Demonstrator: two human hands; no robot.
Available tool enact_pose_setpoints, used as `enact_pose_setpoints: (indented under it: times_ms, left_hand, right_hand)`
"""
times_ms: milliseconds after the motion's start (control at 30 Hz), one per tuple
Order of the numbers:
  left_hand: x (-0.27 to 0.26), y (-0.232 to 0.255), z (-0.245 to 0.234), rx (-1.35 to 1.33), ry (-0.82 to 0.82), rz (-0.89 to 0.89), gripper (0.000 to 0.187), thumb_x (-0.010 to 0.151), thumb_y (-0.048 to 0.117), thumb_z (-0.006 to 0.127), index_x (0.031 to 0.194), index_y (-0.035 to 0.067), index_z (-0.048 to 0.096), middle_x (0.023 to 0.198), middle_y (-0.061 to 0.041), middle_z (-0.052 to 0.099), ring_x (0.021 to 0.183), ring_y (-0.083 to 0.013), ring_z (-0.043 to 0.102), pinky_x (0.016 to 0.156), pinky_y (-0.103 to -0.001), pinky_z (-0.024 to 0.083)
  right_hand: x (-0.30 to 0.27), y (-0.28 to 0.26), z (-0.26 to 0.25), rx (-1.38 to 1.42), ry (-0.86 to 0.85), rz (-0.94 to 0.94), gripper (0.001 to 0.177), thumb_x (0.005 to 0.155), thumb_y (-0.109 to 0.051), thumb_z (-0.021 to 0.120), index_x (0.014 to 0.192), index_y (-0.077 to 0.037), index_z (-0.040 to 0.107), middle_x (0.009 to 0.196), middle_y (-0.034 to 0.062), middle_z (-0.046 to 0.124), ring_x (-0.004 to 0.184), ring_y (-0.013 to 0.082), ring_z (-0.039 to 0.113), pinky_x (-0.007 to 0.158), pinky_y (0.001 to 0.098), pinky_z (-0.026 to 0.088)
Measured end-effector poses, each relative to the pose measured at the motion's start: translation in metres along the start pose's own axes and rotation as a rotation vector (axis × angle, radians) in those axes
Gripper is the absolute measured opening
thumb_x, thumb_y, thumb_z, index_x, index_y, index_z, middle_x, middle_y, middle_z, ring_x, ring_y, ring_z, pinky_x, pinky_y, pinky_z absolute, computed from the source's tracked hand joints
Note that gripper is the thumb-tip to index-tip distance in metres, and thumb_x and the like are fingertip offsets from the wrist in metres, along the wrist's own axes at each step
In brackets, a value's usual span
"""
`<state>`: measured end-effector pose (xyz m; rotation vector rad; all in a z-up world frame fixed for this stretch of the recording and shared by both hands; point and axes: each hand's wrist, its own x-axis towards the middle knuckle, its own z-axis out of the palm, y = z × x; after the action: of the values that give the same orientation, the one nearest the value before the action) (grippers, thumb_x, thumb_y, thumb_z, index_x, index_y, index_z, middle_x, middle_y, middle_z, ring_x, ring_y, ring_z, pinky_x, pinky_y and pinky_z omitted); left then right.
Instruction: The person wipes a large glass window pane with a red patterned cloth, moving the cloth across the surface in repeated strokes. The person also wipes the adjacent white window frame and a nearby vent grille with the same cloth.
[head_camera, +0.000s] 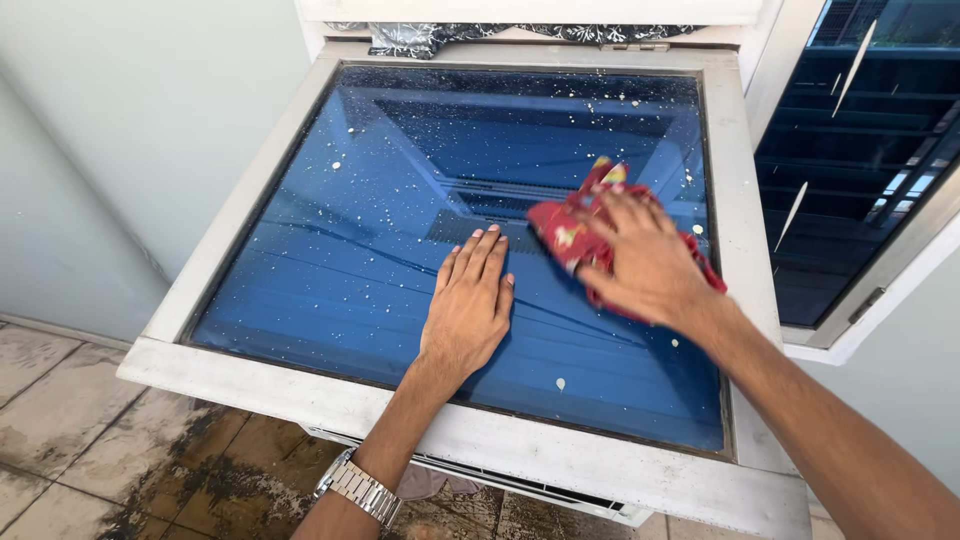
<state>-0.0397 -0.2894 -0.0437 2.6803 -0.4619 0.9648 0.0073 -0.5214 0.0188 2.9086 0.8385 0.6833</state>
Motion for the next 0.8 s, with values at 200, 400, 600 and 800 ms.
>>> enact_pose_setpoints:
  times_ms: [200, 400, 600, 800]
  left_hand:
    - [0.002, -0.025, -0.016, -0.107, -0.093, 0.151, 0.055, 0.104, 0.033, 0.042, 0.153, 0.007, 0.041, 0.162, -0.012, 0.037, 0.149, -0.028, 0.034, 0.121, -0.045, 0.025]
    - [0.001, -0.036, -0.015, 0.034, -0.065, 0.268, 0.057, 0.106, 0.032, 0.035, 0.156, 0.003, 0.035, 0.164, -0.015, 0.033, 0.151, -0.0271, 0.031, 0.122, -0.046, 0.021]
    - [0.003, -0.048, -0.007, -0.012, -0.116, 0.239, 0.058, 0.109, 0.034, 0.029, 0.158, 0.003, 0.03, 0.166, -0.013, 0.029, 0.154, -0.0256, 0.025, 0.126, -0.046, 0.016]
    - [0.016, -0.137, -0.036, 0.111, -0.178, 0.221, 0.063, 0.107, 0.038, 0.023, 0.159, 0.004, 0.023, 0.167, -0.011, 0.022, 0.154, -0.0245, 0.018, 0.123, -0.049, 0.012]
  right_hand:
    - [-0.062, -0.033, 0.0, 0.223, -0.146, -0.448, 0.085, 0.069, -0.049, 0.074, 0.147, -0.023, 0.052, 0.169, 0.013, 0.029, 0.151, 0.0303, 0.025, 0.122, 0.0519, 0.018]
    - [-0.007, 0.034, 0.009, 0.006, 0.033, -0.025, 0.083, 0.084, -0.057, 0.06, 0.149, -0.01, 0.041, 0.162, 0.0175, 0.028, 0.151, 0.0326, 0.023, 0.12, 0.0529, 0.019]
    - [0.055, -0.001, 0.029, -0.044, 0.093, 0.126, 0.08, 0.09, -0.058, 0.053, 0.153, -0.013, 0.038, 0.16, 0.0171, 0.031, 0.151, 0.0336, 0.023, 0.123, 0.0519, 0.016]
    - [0.031, -0.07, 0.016, -0.009, 0.011, 0.01, 0.081, 0.086, -0.054, 0.06, 0.153, -0.014, 0.038, 0.158, 0.0201, 0.027, 0.149, 0.036, 0.023, 0.121, 0.0548, 0.018]
